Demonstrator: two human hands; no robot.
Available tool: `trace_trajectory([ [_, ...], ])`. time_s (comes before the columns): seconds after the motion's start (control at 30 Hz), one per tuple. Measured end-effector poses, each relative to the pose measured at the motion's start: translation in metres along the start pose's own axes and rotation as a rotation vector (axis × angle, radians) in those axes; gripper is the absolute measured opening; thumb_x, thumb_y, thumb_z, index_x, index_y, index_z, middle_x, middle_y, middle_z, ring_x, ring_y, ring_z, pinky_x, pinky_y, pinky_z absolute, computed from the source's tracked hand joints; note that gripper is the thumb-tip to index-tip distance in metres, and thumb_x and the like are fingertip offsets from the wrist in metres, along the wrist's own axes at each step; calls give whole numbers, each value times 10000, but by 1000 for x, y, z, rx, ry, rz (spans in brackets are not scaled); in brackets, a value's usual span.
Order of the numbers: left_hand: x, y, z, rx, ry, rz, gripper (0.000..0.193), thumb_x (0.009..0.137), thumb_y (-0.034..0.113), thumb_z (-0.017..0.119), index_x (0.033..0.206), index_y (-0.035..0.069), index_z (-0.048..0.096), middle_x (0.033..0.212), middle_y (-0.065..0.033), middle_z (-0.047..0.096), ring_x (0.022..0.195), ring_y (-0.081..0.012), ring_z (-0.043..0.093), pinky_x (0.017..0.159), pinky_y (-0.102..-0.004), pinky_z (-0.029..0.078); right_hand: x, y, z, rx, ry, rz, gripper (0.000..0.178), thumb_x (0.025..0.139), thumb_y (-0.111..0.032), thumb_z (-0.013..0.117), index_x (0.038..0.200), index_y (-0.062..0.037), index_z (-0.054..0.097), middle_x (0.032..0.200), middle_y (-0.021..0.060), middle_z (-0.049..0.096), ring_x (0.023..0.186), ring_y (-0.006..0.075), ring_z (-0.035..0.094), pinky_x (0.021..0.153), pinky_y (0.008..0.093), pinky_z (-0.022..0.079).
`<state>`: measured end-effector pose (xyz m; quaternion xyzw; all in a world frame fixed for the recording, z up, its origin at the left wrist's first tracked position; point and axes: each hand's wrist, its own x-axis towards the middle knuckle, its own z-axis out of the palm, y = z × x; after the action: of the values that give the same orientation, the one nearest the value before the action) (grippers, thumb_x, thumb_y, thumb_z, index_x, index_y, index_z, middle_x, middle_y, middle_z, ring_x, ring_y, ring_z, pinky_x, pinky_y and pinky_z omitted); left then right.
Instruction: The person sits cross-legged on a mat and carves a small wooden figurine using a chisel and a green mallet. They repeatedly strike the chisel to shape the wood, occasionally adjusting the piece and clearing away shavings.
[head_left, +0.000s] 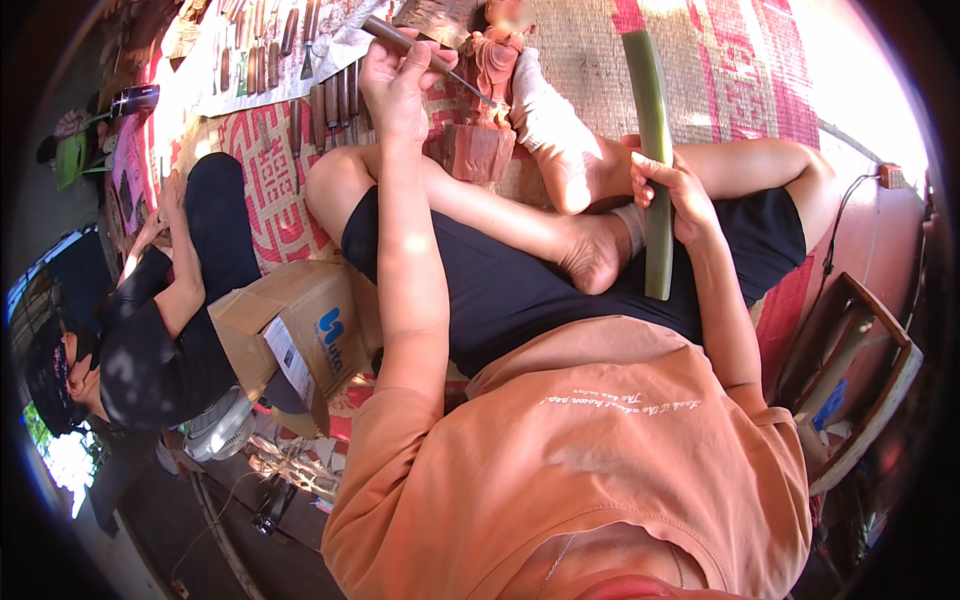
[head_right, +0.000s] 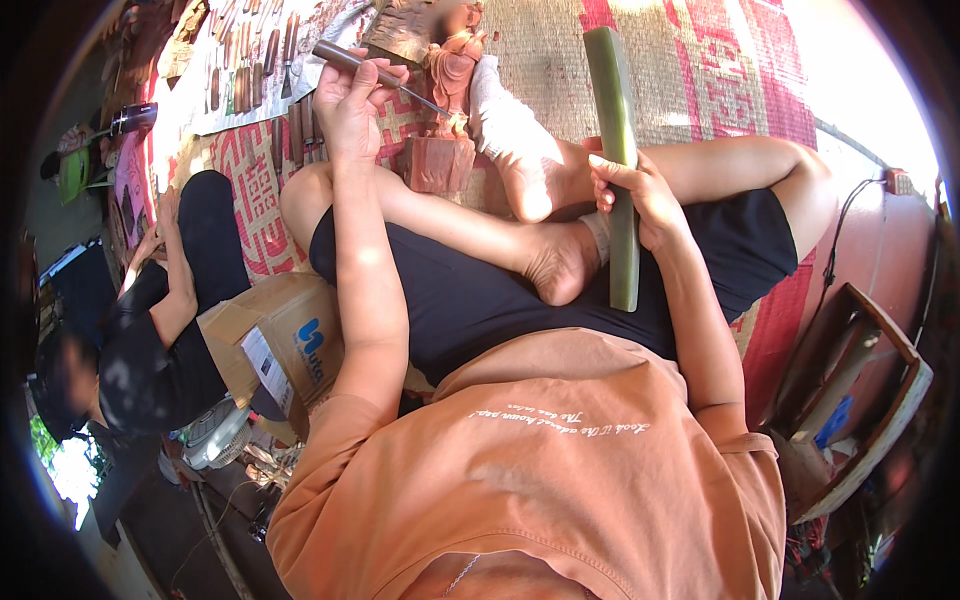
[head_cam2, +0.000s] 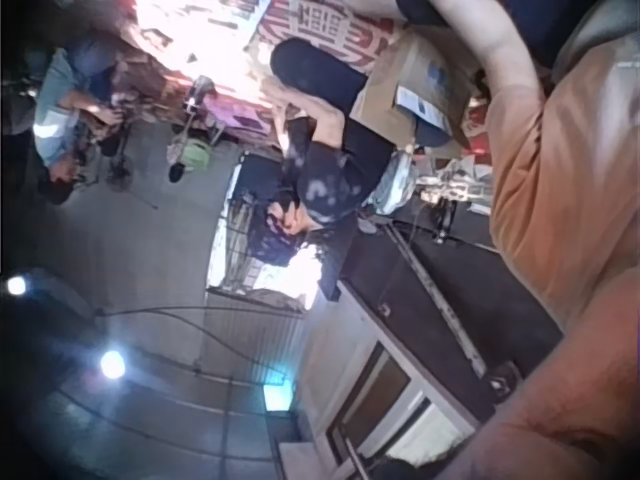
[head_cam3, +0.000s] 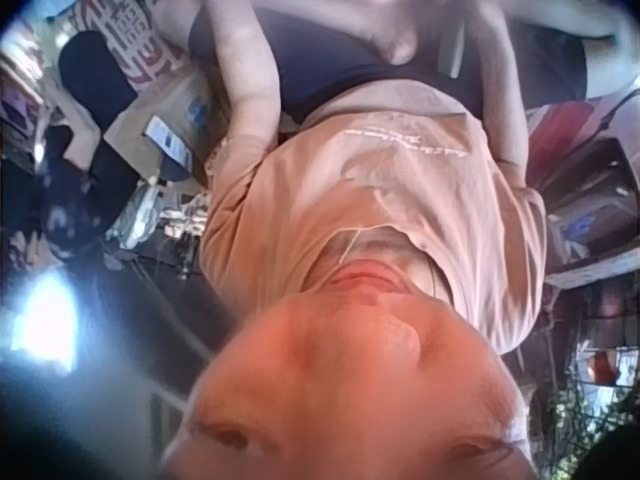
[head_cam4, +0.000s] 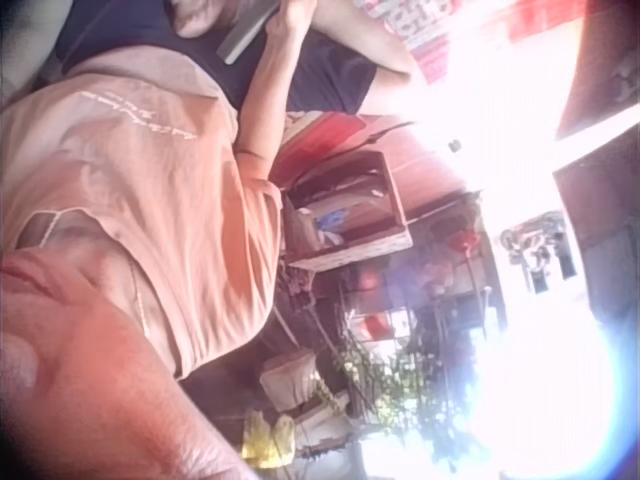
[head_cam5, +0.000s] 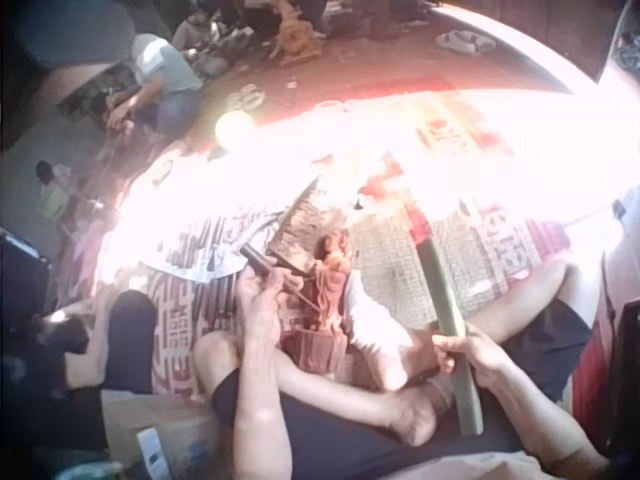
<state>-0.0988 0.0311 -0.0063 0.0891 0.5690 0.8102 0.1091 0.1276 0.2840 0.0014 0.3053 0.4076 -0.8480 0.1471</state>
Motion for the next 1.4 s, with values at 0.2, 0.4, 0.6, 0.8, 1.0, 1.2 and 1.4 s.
trace_trajectory([
  [0.2, 6, -8, 15, 126, -88, -14, 287, 856, 45, 679, 1081, -44, 525, 911, -140, 642, 763, -250, 691, 711, -346, 602, 0, 0, 0, -4, 16, 3, 328, 895, -123, 626, 1178, -13, 501, 713, 6, 496, 568, 73, 468, 527, 209, 403],
  [0.4, 18, -8, 11, 206, -158, -47, 294, 860, 42, 670, 1106, -41, 534, 923, -135, 651, 765, -234, 692, 688, -325, 593, 0, 0, 0, -6, 20, 2, 328, 894, -124, 627, 1176, -12, 502, 712, 6, 497, 566, 73, 471, 524, 205, 399],
  [0.6, 29, -16, 4, 222, -171, -79, 289, 869, 39, 656, 1118, -39, 531, 914, -137, 658, 772, -240, 693, 683, -320, 592, 0, -2, 2, -3, 21, 7, 329, 894, -122, 625, 1177, -9, 501, 711, 6, 492, 570, 74, 465, 530, 205, 399],
  [0.8, 33, -24, -7, 178, -153, -138, 302, 868, 53, 664, 1121, -39, 528, 907, -140, 659, 772, -247, 692, 680, -324, 595, -1, -2, 3, -13, 18, 4, 337, 894, -125, 624, 1184, -7, 499, 714, 7, 488, 577, 77, 460, 537, 207, 400],
  [1.0, 35, -27, -9, 174, -139, -160, 296, 867, 56, 665, 1117, -30, 532, 902, -137, 660, 766, -251, 692, 681, -333, 598, 0, -1, 1, -13, 8, -3, 339, 892, -124, 623, 1186, -8, 499, 716, 5, 489, 579, 78, 464, 540, 210, 400],
  [1.2, 37, -30, -11, 169, -145, -200, 301, 858, 75, 681, 1107, -16, 537, 891, -131, 662, 756, -247, 691, 684, -337, 599, 1, 1, -1, -6, 1, -5, 343, 888, -125, 627, 1186, -12, 500, 718, 5, 492, 576, 77, 467, 540, 212, 398],
  [1.4, 23, -21, 1, 157, -44, -188, 276, 843, 62, 692, 1059, -14, 536, 866, -132, 653, 739, -257, 688, 692, -372, 606, 1, 0, -2, -4, 1, -4, 348, 886, -119, 629, 1191, -14, 500, 717, 3, 492, 574, 74, 466, 538, 210, 393],
])
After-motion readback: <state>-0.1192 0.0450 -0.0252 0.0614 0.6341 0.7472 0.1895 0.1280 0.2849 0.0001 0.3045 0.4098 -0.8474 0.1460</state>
